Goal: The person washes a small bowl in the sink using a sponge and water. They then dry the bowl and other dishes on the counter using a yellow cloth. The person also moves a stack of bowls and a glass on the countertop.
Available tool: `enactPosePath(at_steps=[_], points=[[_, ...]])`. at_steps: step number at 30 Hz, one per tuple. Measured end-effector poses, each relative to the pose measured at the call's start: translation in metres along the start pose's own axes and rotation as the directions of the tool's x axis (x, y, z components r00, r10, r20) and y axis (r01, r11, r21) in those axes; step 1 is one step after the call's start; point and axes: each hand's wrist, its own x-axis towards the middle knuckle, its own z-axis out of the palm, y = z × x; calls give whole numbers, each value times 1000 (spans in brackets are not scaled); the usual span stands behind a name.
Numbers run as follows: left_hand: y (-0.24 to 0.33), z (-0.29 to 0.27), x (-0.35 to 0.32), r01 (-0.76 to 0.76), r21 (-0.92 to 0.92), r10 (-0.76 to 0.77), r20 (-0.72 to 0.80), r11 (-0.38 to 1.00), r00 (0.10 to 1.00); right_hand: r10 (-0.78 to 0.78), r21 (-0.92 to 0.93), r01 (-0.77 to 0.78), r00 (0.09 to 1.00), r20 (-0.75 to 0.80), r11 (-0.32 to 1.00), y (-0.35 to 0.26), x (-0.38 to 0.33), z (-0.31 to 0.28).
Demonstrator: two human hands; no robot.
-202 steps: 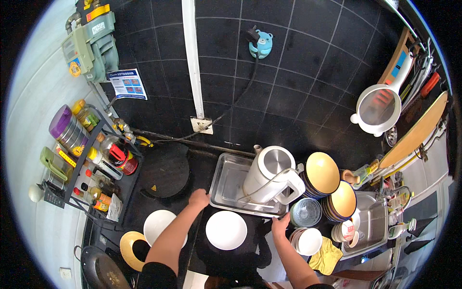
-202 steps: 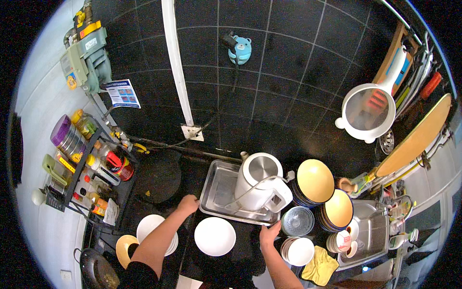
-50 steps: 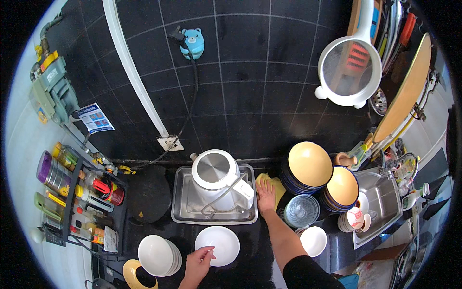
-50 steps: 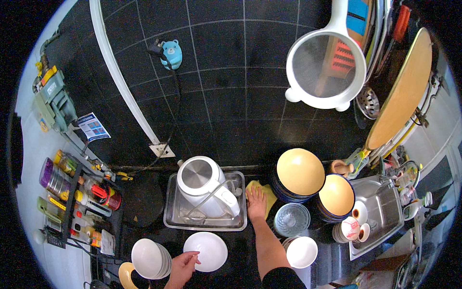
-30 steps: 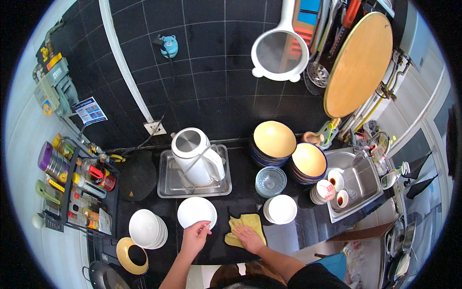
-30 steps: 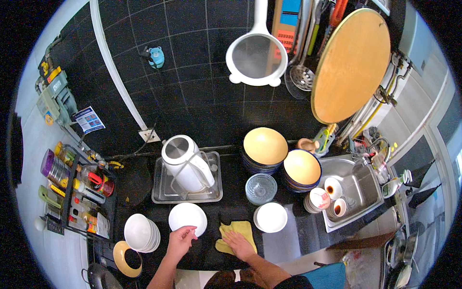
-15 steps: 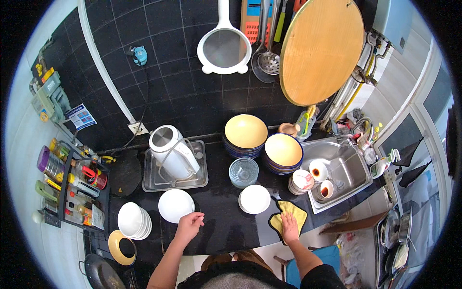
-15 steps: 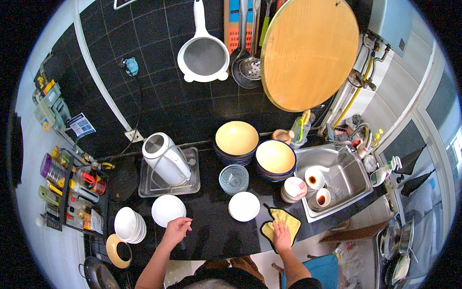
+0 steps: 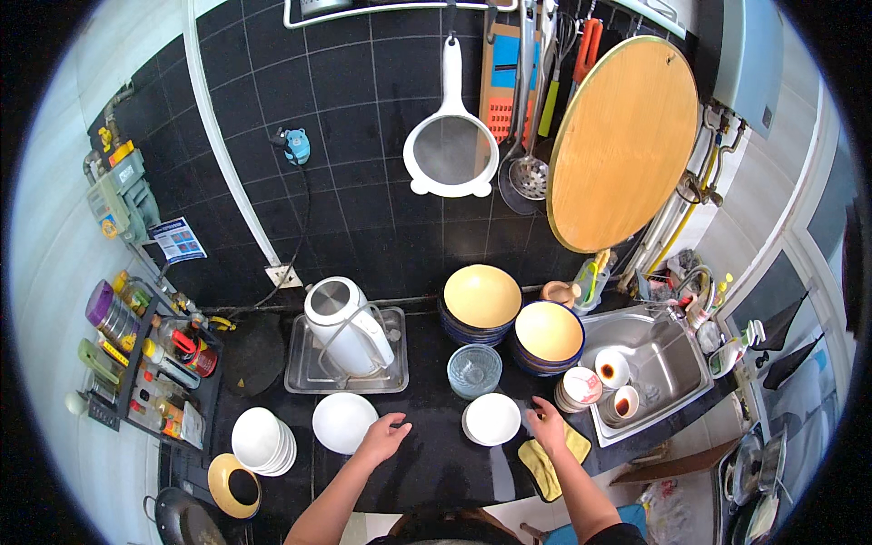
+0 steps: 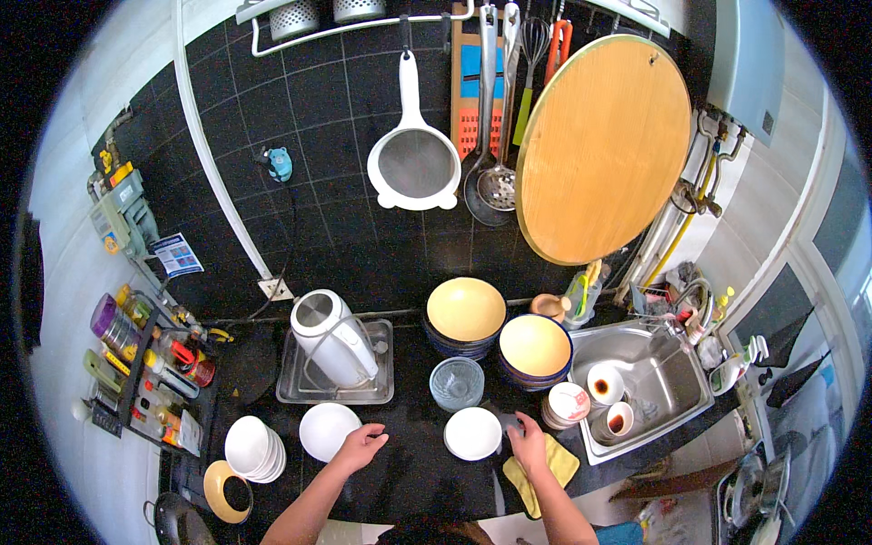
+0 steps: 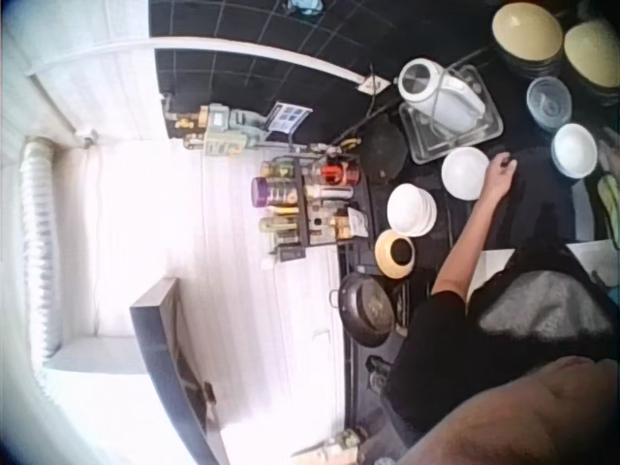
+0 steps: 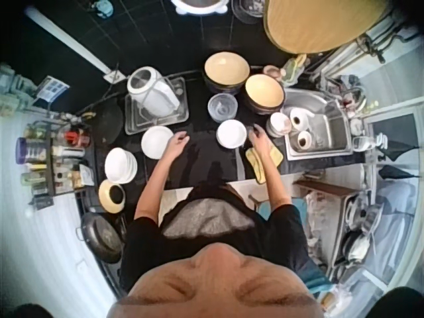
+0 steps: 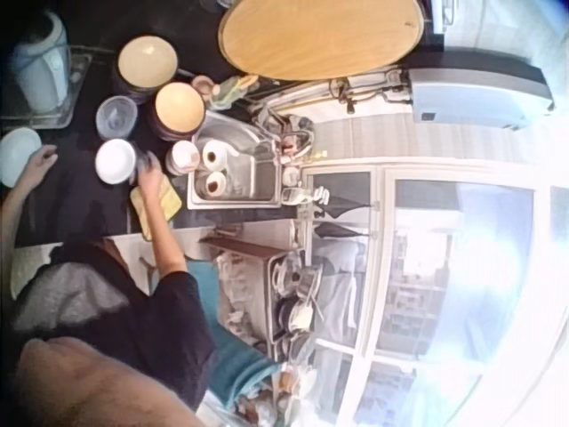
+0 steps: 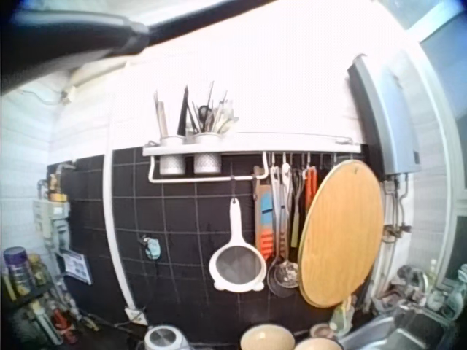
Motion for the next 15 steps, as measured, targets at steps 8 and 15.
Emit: enactPosePath(at_steps=[8, 15], points=[[-5, 33, 76, 75, -216, -55, 97, 974, 994, 156, 242, -196, 972, 173, 950, -95, 106, 0], [7, 51, 137, 146, -400, -142, 38, 905, 989, 286, 96, -314, 931, 226, 945, -119, 229, -6]])
